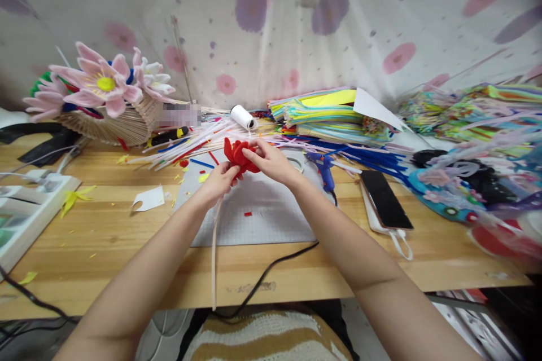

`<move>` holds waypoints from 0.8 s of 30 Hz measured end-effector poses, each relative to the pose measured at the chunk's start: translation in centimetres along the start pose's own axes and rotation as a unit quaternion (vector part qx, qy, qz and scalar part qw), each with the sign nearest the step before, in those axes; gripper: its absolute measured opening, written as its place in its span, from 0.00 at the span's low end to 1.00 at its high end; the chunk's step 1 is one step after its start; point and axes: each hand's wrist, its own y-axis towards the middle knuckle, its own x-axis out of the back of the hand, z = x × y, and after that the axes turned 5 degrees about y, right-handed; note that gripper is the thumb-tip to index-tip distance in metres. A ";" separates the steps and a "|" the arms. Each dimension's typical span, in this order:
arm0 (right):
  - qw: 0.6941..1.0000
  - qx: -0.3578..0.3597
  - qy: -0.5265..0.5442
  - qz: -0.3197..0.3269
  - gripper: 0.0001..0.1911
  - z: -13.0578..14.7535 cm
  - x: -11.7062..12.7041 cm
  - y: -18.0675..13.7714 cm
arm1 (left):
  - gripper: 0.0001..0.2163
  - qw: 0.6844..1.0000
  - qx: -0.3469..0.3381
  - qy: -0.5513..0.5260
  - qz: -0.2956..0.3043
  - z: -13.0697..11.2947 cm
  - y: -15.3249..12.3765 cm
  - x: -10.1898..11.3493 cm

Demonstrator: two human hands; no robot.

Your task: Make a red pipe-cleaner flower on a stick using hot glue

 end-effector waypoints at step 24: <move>0.992 0.002 0.084 -0.094 0.23 -1.5 4.3 -2.1 | 0.14 0.932 -0.249 0.247 -0.089 -0.8 -1.8 7.4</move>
